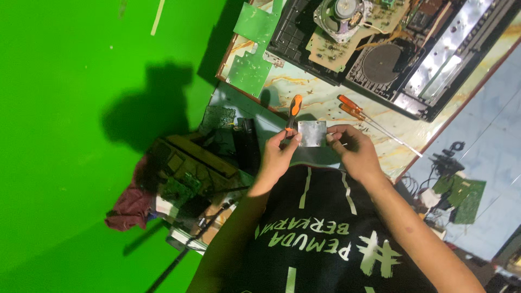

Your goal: The person removes components from an electronic keyboard using a screwdriver, wipes a piece of cardboard with a sponge, and handles small circuit boards on a workbench.

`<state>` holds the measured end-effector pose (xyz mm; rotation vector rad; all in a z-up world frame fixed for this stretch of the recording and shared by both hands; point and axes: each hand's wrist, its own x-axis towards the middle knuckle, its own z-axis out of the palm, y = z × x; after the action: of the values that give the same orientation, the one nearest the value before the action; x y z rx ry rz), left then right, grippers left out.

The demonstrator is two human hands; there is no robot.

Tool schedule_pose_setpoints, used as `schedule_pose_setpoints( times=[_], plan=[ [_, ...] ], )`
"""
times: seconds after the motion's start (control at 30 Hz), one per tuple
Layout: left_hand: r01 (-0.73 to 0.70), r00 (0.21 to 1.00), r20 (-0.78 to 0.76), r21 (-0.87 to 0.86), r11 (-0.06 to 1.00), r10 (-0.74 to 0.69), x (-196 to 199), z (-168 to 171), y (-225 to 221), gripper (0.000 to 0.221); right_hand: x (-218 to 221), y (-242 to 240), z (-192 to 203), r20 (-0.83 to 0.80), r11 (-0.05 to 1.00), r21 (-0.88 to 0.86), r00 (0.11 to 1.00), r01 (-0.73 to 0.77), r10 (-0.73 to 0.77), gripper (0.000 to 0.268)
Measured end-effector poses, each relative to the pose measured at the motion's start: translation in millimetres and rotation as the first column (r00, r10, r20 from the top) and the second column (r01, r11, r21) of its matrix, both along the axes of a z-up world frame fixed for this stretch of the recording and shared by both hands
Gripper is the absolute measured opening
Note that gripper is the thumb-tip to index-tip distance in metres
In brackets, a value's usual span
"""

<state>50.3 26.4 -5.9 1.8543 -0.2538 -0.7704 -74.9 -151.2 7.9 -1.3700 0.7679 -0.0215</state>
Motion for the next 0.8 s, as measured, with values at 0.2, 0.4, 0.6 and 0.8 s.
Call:
schedule_pose_setpoints(
  times=[0.2,0.4,0.6,0.8],
  plan=[
    [0.126,0.991,0.036,0.012,0.992,-0.127,23,0,2,0.022,4,10,-14,-0.104,0.997,-0.072,0.994,0.014,-0.021,0.015],
    [0.217,0.975,0.022,0.134,0.967,-0.222,31,-18,0,0.02,8,15,-27,-0.225,0.977,-0.21,0.974,-0.032,-0.016,0.02],
    [0.213,0.955,0.226,-0.067,0.975,-0.193,37,-76,2,0.016,4,11,-40,-0.152,0.902,-0.431,0.985,0.012,-0.086,0.02],
    [0.154,0.959,0.236,0.04,0.987,-0.159,45,-116,-14,0.016,5,-5,-42,-0.185,0.802,-0.597,0.973,-0.003,-0.135,0.023]
  ],
)
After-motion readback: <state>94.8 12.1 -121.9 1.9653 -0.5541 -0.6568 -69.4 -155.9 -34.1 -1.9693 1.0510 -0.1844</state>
